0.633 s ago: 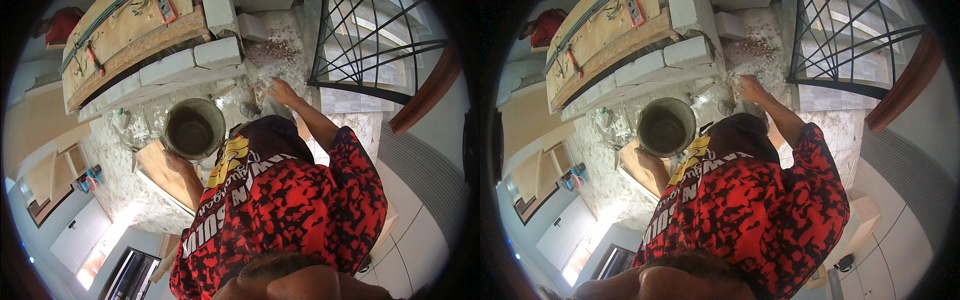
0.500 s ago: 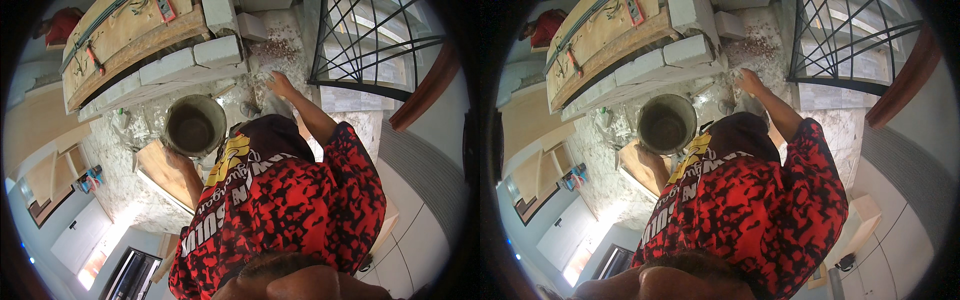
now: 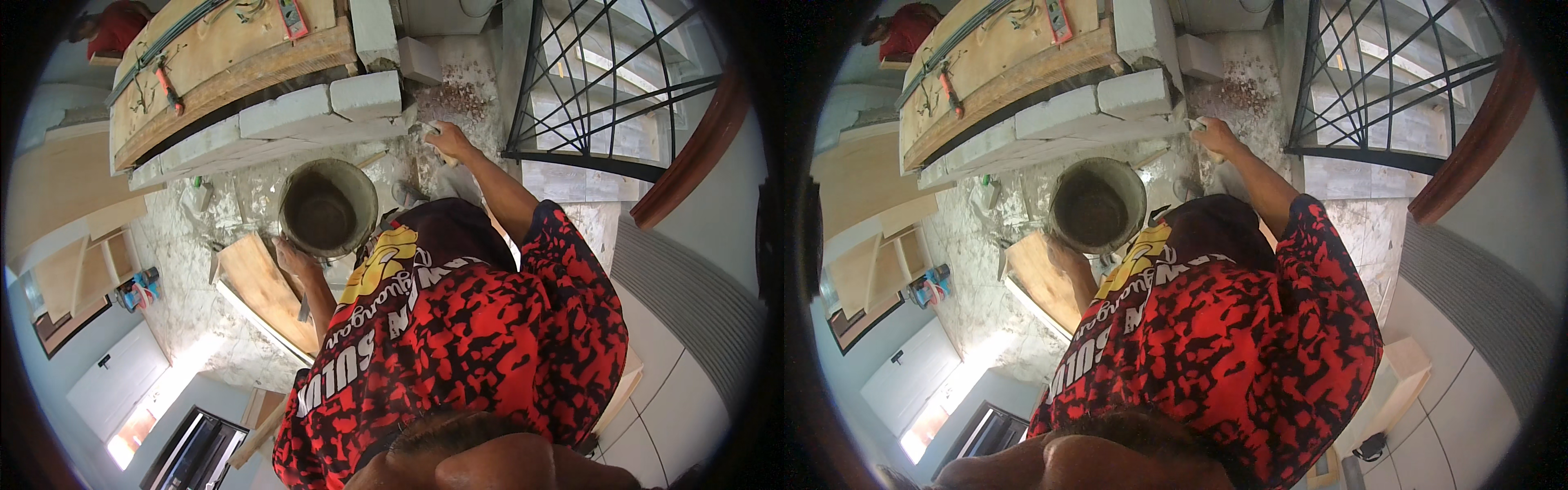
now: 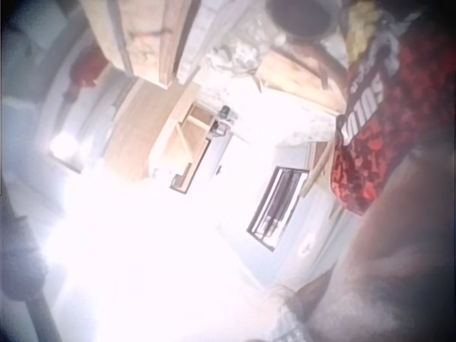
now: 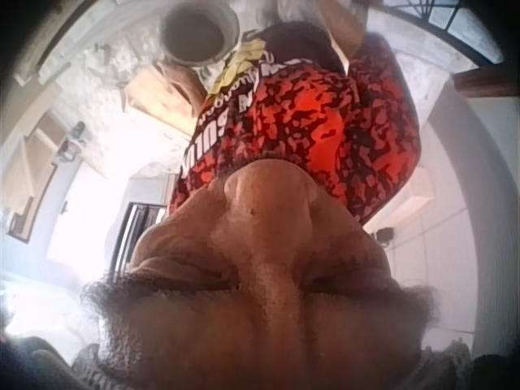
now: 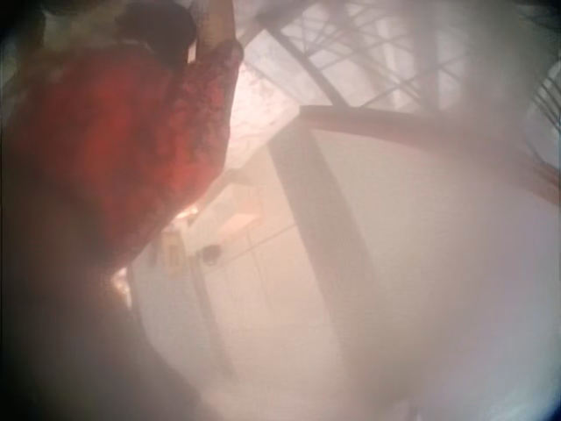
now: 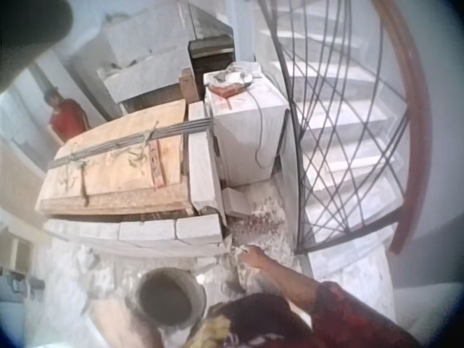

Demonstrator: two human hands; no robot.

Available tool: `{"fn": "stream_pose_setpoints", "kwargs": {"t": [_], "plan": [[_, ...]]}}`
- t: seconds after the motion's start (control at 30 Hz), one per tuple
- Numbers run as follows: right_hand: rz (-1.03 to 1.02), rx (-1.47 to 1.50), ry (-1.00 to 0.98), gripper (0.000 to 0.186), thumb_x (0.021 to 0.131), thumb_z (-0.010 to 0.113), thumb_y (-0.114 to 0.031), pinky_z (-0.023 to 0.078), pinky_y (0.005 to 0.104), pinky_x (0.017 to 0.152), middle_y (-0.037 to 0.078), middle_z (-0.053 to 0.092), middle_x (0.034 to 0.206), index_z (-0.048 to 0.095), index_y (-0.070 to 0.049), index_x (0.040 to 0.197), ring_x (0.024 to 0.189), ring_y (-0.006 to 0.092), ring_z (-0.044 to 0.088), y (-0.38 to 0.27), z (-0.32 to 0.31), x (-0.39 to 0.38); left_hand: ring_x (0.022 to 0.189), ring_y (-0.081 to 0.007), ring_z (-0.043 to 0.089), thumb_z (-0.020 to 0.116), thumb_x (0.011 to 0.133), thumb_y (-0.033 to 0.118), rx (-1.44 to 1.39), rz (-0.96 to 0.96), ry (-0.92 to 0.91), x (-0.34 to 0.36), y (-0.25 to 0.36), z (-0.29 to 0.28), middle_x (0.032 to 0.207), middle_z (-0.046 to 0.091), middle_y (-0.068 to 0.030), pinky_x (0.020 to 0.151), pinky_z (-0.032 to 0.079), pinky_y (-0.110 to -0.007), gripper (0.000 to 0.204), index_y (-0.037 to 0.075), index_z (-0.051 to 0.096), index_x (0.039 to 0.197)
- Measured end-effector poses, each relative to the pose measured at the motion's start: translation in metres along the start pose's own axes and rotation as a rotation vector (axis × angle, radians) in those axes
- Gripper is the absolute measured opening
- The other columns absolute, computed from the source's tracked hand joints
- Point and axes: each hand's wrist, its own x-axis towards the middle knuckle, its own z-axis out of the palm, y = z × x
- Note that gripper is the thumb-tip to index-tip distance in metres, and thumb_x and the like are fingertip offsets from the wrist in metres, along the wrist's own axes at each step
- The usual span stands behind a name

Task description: The person cuts a lightweight concrete block with a saw, applies mortar to the side of the block with a trowel, and positions it on a wall.

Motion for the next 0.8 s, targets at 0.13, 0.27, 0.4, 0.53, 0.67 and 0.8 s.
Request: {"fn": "stream_pose_setpoints", "kwargs": {"t": [0.13,0.27,0.4,0.53,0.67,0.8], "plan": [[-0.068,0.076,-0.143,0.045,0.08,0.068,-0.027,0.048,0.031,0.07,0.009,0.065,0.092,0.058,0.002,0.113,0.078,0.0153,0.059,-0.027,-0.053,-0.014,0.086,-0.0195,0.059,0.04,0.098,0.04,-0.057,0.037,-0.006,0.004,-0.015,-0.014,0.097,0.06,-0.0146,0.076,0.051,-0.031,0.053,-0.009,0.056,0.11],[-0.107,-0.113,-0.224,0.048,0.08,0.068,-0.027,0.047,0.03,0.078,0.011,0.065,0.098,0.057,0.002,0.117,0.085,0.015,0.058,-0.089,-0.111,-0.039,0.083,-0.019,0.06,0.04,0.098,0.037,-0.142,0.002,-0.021,0.006,-0.017,-0.013,0.096,0.061,-0.0138,0.074,0.052,-0.031,0.049,-0.008,0.058,0.107],[-0.203,-0.134,-0.093,0.05,0.08,0.067,-0.027,0.046,0.0323,0.085,0.016,0.063,0.107,0.055,-0.002,0.121,0.097,0.0227,0.059,-0.105,-0.133,-0.086,0.084,-0.0184,0.06,0.04,0.099,0.033,-0.188,0.007,-0.02,0.0,-0.028,-0.008,0.097,0.062,-0.0141,0.075,0.052,-0.03,0.046,-0.008,0.058,0.108],[-0.365,-0.472,0.012,0.049,0.078,0.066,-0.024,0.047,0.0372,0.088,0.018,0.06,0.112,0.053,-0.006,0.122,0.103,0.0328,0.059,-0.123,-0.134,-0.112,0.084,-0.0173,0.061,0.039,0.099,0.031,-0.225,-0.02,0.002,0.003,-0.028,-0.021,0.097,0.063,-0.0139,0.075,0.051,-0.028,0.045,-0.009,0.057,0.108],[-0.587,-0.864,0.037,0.041,0.076,0.067,-0.021,0.051,0.0437,0.074,0.017,0.055,0.11,0.055,-0.009,0.114,0.093,0.0353,0.06,-0.157,-0.139,-0.099,0.085,-0.0168,0.061,0.038,0.1,0.032,-0.295,-0.021,-0.075,0.009,-0.019,-0.027,0.098,0.063,-0.0139,0.075,0.051,-0.028,0.046,-0.009,0.057,0.109],[-0.615,-0.995,0.03,0.041,0.077,0.066,-0.018,0.051,0.0457,0.07,0.016,0.054,0.114,0.055,-0.013,0.116,0.087,0.0367,0.062,-0.178,-0.151,-0.069,0.085,-0.0169,0.061,0.039,0.1,0.033,-0.305,-0.016,-0.013,0.02,-0.024,-0.045,0.099,0.063,-0.0137,0.076,0.051,-0.028,0.047,-0.009,0.056,0.11]]}}
